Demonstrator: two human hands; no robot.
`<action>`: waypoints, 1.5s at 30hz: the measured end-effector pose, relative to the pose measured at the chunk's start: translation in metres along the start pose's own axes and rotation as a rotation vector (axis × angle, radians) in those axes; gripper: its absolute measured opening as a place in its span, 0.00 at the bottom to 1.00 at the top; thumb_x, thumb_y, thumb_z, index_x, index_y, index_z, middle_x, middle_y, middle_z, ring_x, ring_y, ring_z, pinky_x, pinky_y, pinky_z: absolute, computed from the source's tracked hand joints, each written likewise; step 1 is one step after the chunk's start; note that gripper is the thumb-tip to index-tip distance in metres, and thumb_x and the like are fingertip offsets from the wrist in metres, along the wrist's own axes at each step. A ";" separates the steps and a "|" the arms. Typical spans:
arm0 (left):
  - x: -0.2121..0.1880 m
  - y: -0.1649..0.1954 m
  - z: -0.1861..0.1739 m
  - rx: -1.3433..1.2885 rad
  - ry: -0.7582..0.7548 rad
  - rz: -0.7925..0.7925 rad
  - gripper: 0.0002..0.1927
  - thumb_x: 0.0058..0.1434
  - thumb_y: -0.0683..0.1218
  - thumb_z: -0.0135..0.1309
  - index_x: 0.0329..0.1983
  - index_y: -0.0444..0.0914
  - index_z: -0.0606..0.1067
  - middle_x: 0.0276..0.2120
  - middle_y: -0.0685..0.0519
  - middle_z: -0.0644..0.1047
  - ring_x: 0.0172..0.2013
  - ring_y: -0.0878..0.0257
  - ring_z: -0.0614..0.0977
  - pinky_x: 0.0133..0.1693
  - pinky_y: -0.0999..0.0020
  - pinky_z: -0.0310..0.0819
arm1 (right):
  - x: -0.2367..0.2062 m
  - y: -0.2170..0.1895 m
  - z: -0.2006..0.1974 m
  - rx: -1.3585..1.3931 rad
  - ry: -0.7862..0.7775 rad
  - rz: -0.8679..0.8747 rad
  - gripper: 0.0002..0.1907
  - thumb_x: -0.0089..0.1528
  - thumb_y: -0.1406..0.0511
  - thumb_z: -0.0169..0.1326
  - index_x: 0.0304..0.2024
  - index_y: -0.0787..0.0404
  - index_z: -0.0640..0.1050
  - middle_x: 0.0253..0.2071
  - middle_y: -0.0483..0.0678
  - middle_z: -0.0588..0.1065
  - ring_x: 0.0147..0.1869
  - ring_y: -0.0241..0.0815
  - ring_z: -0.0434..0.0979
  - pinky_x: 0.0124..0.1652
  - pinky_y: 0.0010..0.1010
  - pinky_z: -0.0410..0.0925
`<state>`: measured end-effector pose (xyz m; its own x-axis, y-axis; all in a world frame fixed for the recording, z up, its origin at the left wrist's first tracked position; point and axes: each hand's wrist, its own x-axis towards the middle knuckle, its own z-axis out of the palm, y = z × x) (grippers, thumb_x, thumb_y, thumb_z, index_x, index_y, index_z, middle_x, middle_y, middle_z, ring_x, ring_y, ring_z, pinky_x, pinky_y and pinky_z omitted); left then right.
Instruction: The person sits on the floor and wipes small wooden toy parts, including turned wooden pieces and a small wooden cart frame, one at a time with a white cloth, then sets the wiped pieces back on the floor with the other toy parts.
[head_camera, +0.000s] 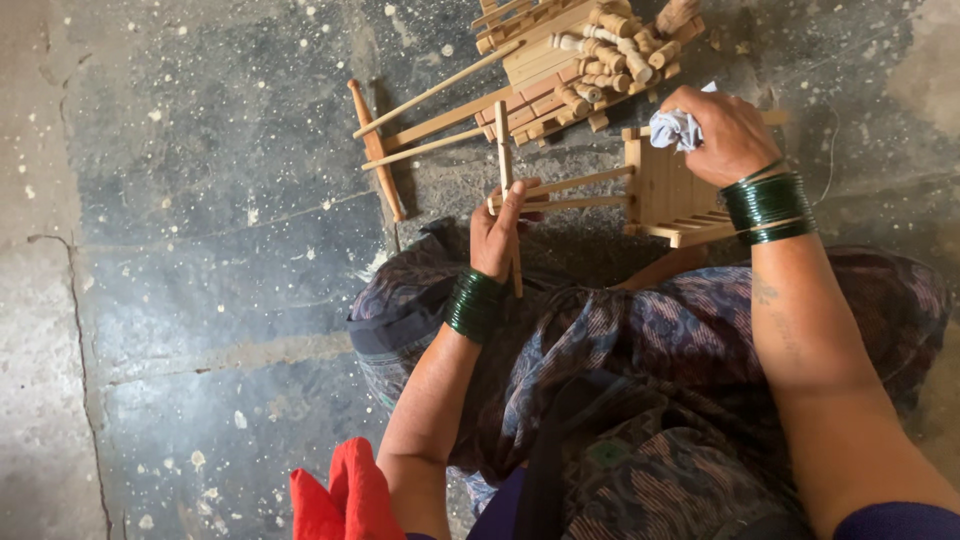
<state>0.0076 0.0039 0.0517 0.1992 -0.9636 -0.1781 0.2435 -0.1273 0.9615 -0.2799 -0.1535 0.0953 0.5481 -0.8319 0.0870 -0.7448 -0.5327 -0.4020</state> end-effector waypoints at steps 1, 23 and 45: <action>0.001 -0.003 -0.002 0.018 0.026 0.005 0.25 0.69 0.60 0.49 0.52 0.35 0.80 0.40 0.50 0.83 0.36 0.66 0.82 0.36 0.72 0.73 | 0.003 -0.001 0.001 0.009 -0.027 0.029 0.18 0.57 0.76 0.57 0.49 0.58 0.75 0.40 0.52 0.81 0.42 0.51 0.82 0.42 0.42 0.73; 0.019 -0.015 -0.007 0.146 0.114 0.074 0.23 0.68 0.56 0.52 0.59 0.38 0.73 0.43 0.47 0.83 0.45 0.60 0.85 0.45 0.64 0.83 | 0.004 0.044 0.058 0.466 0.138 0.086 0.17 0.64 0.72 0.53 0.55 0.56 0.70 0.51 0.53 0.76 0.46 0.46 0.78 0.38 0.37 0.74; 0.023 -0.019 -0.011 0.055 0.144 0.029 0.23 0.67 0.55 0.53 0.59 0.38 0.73 0.43 0.49 0.83 0.41 0.64 0.85 0.38 0.69 0.83 | -0.024 0.046 0.060 0.203 -0.389 0.477 0.32 0.59 0.61 0.58 0.66 0.50 0.70 0.54 0.56 0.78 0.52 0.53 0.80 0.53 0.42 0.69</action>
<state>0.0176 -0.0137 0.0268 0.3409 -0.9239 -0.1741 0.1840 -0.1160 0.9761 -0.3049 -0.1487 0.0201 0.3012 -0.8323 -0.4653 -0.8746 -0.0467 -0.4825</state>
